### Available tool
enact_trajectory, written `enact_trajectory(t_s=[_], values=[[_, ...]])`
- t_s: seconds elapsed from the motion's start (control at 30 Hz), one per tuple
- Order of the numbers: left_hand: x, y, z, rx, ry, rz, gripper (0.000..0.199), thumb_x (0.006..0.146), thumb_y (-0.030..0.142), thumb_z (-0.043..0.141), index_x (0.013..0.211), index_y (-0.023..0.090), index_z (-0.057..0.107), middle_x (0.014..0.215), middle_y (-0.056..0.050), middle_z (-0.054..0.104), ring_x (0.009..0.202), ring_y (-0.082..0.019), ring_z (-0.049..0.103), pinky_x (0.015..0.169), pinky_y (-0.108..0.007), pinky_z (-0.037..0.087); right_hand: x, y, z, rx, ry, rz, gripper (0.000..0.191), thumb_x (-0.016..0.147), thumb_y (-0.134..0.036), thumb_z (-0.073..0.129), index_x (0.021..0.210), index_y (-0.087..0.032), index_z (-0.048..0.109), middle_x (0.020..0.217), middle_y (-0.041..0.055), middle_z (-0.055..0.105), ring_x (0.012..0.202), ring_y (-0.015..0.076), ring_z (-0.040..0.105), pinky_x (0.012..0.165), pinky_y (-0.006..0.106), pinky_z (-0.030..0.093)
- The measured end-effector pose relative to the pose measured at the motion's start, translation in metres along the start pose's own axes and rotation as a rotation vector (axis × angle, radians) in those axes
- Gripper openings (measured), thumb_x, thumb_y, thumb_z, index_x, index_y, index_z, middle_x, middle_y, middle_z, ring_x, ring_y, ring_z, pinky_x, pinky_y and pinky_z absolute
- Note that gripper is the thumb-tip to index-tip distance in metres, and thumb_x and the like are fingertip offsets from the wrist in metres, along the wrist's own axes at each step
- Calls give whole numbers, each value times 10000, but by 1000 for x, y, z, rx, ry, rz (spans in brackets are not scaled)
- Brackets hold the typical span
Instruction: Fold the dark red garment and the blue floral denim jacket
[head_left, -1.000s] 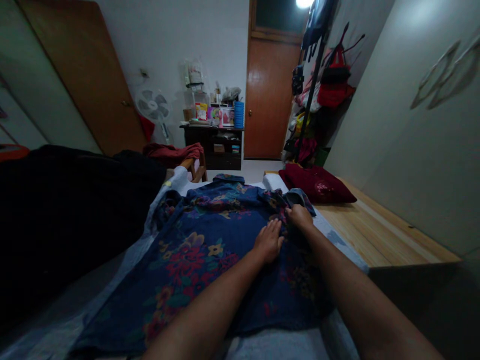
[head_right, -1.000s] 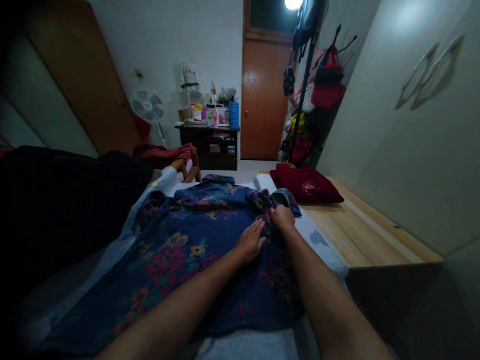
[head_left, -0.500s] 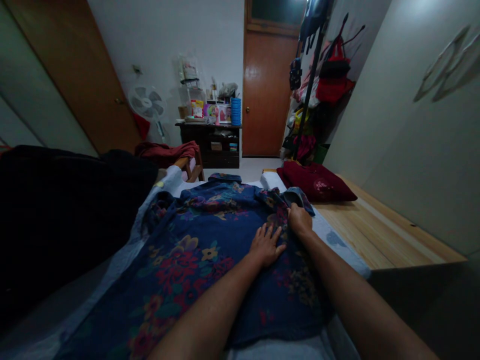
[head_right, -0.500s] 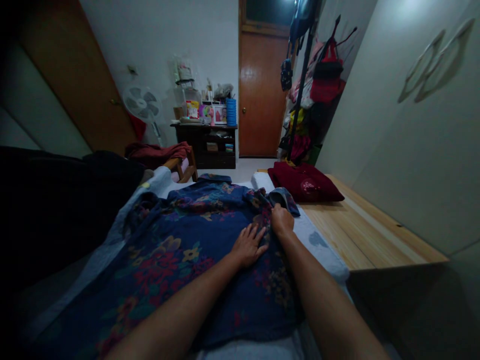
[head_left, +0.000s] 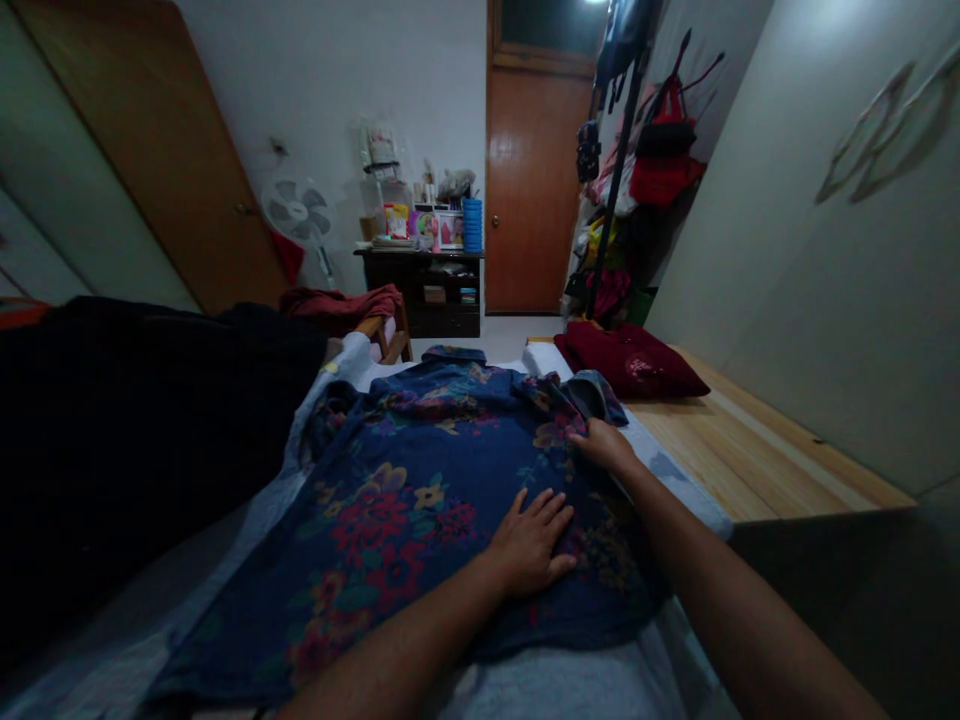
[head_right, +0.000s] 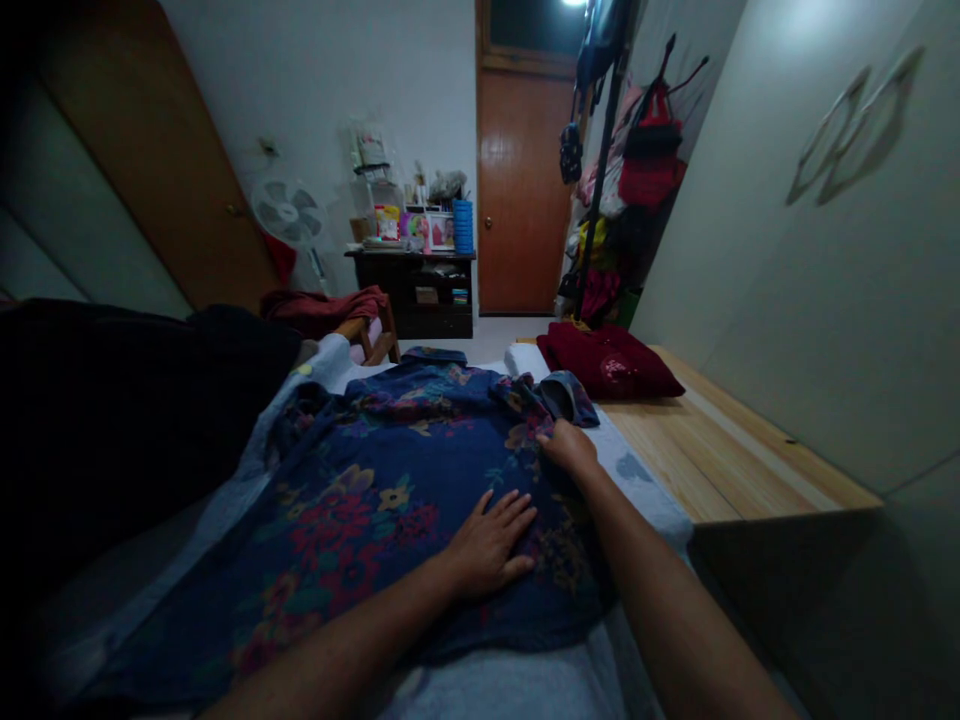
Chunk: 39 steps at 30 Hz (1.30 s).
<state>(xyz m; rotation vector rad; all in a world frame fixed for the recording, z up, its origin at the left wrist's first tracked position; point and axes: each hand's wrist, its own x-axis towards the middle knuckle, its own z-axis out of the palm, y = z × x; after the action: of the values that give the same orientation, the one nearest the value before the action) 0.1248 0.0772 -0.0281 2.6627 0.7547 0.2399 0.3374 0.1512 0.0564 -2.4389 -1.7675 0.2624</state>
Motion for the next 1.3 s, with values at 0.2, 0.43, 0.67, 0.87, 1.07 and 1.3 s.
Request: enact_trajectory(t_s=[0.2,0.43,0.67,0.87,1.07,1.3], values=[[-5,3,0,22,9,6,729,918,660,321,1527,269,240,1600,-71,246,1483,-276,160,1182,-563,144,-24,2,-2,-50,52,23,282,919,-363,517,1101,-176,623,1111,151,694,1037,268,653,780,306,447],[-35,-29,-16,136,75,-232,662,923,630,343,1499,304,321,1595,-87,256,1478,-286,183,1171,-594,82,-45,10,-7,-108,-6,-13,339,912,-400,532,1161,-170,553,1123,157,676,1021,280,652,743,316,450],[-84,-91,-46,216,113,-635,662,932,599,342,1499,258,337,1594,-108,246,1473,-293,199,1163,-574,143,-59,-25,-9,-243,297,-65,291,953,-188,383,1188,-134,545,1134,188,619,1044,289,596,806,349,433],[-101,-108,-41,277,182,-655,651,946,601,302,1487,243,362,1590,-90,269,1474,-260,204,1184,-513,143,-58,-127,43,-18,93,-457,333,944,-254,444,1242,-170,566,1265,133,591,1144,232,545,966,316,386],[-101,-106,-42,292,198,-673,634,939,609,313,1471,271,387,1581,-86,299,1466,-270,228,1181,-510,162,-44,-171,105,122,-12,-541,467,966,-361,426,1400,-194,465,1505,101,420,1410,245,320,1130,402,238],[-103,-144,-60,318,284,-846,617,923,566,397,1439,231,438,1547,-140,353,1442,-305,276,1157,-518,206,-37,-163,123,115,39,-516,515,965,-428,406,1429,-210,454,1543,92,366,1434,254,281,1161,435,175]])
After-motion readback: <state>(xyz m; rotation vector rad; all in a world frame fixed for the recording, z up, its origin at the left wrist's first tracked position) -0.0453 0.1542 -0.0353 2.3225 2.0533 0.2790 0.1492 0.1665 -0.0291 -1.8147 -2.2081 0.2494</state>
